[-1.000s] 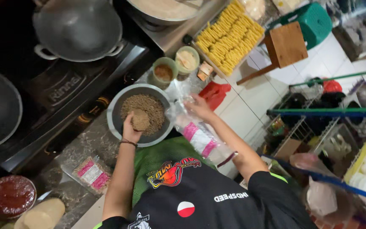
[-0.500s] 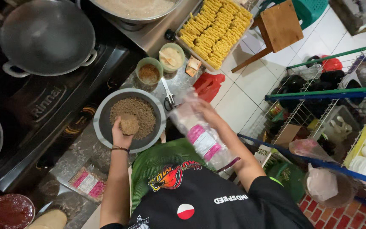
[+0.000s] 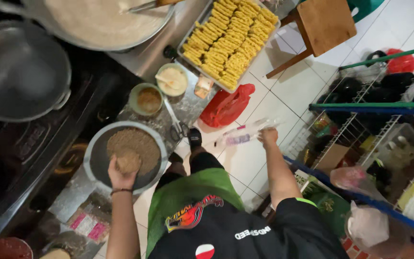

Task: The person opens a plastic bag of ground meat and pours it into a metal bowl. They then use both hands to mix and break up the meat in the bowl.

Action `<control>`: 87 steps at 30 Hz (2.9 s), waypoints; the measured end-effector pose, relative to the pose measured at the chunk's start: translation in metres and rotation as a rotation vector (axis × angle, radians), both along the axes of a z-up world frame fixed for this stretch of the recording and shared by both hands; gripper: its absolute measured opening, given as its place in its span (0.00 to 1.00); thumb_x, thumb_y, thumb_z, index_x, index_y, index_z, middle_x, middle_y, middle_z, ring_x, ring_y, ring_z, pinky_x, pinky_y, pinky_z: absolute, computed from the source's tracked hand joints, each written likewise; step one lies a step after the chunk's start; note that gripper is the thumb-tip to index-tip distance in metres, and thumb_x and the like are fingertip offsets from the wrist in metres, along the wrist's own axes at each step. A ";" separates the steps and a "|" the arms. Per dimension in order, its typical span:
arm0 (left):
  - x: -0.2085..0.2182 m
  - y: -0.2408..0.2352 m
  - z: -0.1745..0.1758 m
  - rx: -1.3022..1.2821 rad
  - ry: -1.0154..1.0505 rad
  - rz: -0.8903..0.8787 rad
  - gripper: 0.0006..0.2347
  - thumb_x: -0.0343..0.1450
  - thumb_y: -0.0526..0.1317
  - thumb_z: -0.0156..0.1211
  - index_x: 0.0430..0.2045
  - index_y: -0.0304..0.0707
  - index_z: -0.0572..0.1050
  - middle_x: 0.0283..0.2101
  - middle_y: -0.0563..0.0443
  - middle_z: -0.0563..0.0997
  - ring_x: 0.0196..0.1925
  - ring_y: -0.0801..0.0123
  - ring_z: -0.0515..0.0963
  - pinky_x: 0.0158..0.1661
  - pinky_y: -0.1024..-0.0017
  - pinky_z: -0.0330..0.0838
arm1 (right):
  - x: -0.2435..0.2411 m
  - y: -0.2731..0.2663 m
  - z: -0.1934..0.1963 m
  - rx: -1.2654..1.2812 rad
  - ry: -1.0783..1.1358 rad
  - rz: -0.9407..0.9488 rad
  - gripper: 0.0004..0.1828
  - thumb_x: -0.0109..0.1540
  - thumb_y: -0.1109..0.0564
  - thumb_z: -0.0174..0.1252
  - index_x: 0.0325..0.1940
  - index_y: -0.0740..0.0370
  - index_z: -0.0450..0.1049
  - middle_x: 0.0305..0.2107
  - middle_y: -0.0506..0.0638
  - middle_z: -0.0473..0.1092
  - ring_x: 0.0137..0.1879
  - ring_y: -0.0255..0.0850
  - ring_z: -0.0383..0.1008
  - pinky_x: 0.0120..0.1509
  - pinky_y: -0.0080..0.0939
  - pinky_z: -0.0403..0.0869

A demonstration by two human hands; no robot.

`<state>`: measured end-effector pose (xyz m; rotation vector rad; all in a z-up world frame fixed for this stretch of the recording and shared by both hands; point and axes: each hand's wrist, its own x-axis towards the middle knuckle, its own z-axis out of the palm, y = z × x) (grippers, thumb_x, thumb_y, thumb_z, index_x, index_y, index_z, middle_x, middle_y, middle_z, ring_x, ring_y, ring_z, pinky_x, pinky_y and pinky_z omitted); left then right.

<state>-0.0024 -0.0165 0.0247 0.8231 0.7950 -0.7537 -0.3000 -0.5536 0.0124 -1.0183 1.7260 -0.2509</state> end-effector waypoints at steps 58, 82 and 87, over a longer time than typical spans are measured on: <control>-0.008 -0.004 0.025 0.557 -0.569 -0.300 0.23 0.71 0.56 0.60 0.51 0.37 0.77 0.53 0.45 0.80 0.56 0.60 0.78 0.54 0.66 0.69 | 0.325 0.366 0.005 0.889 -0.353 0.839 0.21 0.62 0.40 0.58 0.52 0.52 0.74 0.45 0.51 0.75 0.52 0.47 0.77 0.55 0.51 0.77; 0.000 -0.031 -0.042 0.150 0.193 0.368 0.10 0.68 0.36 0.57 0.37 0.28 0.77 0.39 0.42 0.81 0.39 0.57 0.82 0.42 0.58 0.79 | 0.277 0.421 0.038 -0.668 -0.540 1.378 0.21 0.55 0.55 0.67 0.49 0.63 0.71 0.41 0.61 0.73 0.49 0.57 0.76 0.55 0.51 0.74; 0.000 -0.023 -0.052 0.003 0.152 0.406 0.11 0.70 0.39 0.57 0.39 0.29 0.77 0.40 0.43 0.82 0.40 0.57 0.83 0.45 0.59 0.80 | 0.279 0.426 0.062 -0.700 -0.638 1.521 0.24 0.54 0.57 0.67 0.52 0.63 0.70 0.46 0.61 0.70 0.55 0.58 0.73 0.59 0.52 0.73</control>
